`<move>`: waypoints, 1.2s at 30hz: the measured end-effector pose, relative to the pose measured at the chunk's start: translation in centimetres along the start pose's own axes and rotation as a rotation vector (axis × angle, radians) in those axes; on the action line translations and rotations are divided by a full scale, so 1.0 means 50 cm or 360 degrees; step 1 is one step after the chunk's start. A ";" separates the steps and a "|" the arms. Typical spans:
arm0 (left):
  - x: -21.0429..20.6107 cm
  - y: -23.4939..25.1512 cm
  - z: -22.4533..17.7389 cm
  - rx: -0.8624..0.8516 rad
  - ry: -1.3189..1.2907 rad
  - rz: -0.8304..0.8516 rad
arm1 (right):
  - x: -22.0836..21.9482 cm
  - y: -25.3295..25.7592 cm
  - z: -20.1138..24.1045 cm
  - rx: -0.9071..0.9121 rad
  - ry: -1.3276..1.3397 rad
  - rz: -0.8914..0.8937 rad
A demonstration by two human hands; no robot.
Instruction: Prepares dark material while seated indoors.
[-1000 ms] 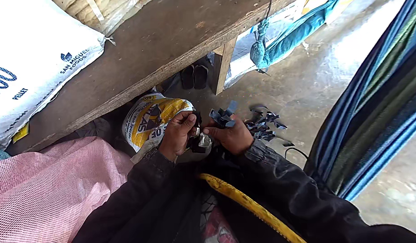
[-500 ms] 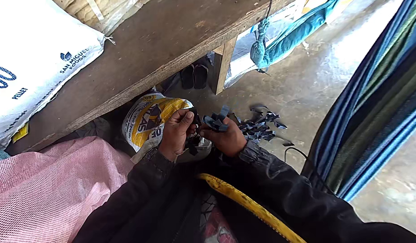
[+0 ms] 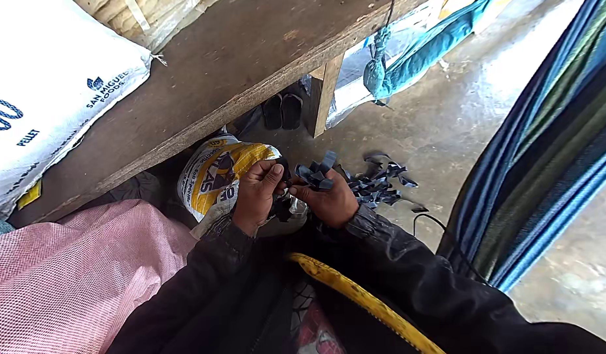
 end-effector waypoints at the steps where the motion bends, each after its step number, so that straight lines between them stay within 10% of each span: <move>1: -0.001 -0.001 0.000 -0.0020 0.0019 0.0003 | 0.000 0.000 0.001 -0.0004 -0.0006 -0.0013; 36: 0.015 -0.018 0.013 -0.0038 -0.0031 0.0326 | 0.018 -0.004 -0.002 -0.0101 0.0119 -0.0067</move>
Point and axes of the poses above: each hand's wrist, its own y-axis towards the middle knuckle, its own x-axis out of the back of the hand, z = x × y, the point moved 5 cm from there along y, towards the middle knuckle, and after that the axes turned 1 degree about -x, right-handed, at the moved point
